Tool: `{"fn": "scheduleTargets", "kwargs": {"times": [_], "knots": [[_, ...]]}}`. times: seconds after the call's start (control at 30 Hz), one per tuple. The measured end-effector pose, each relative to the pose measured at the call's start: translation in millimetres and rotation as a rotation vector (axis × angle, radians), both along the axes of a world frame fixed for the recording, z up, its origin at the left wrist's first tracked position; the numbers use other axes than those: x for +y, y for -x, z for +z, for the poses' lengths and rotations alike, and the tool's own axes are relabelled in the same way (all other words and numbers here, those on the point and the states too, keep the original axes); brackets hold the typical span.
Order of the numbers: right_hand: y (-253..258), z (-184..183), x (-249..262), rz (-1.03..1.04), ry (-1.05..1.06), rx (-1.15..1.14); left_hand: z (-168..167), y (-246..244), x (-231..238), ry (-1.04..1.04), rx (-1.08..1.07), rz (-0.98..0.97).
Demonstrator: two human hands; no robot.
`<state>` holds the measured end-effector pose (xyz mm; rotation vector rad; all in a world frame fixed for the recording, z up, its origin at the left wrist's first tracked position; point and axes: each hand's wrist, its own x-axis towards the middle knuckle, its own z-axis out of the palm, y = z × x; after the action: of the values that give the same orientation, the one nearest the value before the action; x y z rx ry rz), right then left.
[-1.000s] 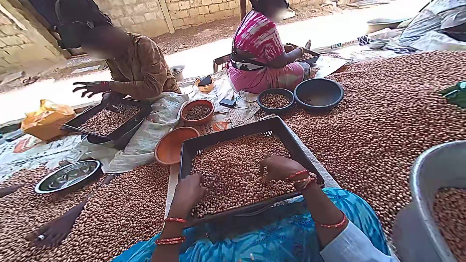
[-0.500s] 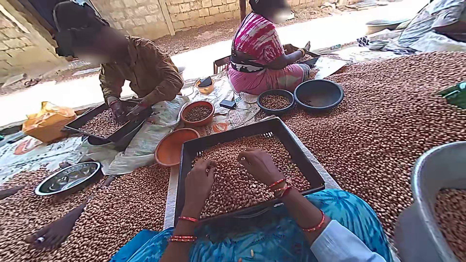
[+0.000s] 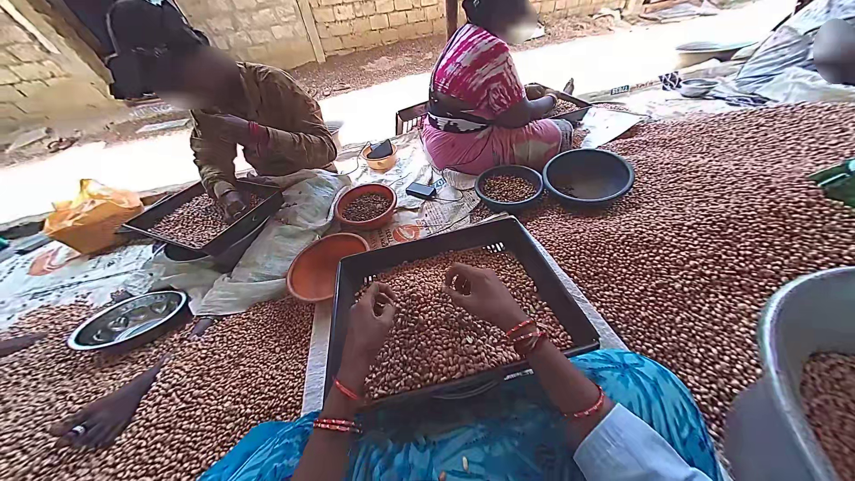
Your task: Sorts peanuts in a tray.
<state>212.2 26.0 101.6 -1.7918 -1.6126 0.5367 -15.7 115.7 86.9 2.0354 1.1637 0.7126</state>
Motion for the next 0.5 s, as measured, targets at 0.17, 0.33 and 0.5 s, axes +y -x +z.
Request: {"fn": "scheduleTargets", "kwargs": {"times": [0.17,0.33,0.5], "knots": [[-10,11,-2,-0.185,-0.119,0.262,8,-9,-16,-0.029,0.345,-0.107],[11,-4,1,-0.022,-0.042,-0.093,7,-5,-10,-0.011,0.236,-0.07],[26,-6,5,0.058,0.037,-0.276,9,11,4,0.011,0.012,0.065]]}}
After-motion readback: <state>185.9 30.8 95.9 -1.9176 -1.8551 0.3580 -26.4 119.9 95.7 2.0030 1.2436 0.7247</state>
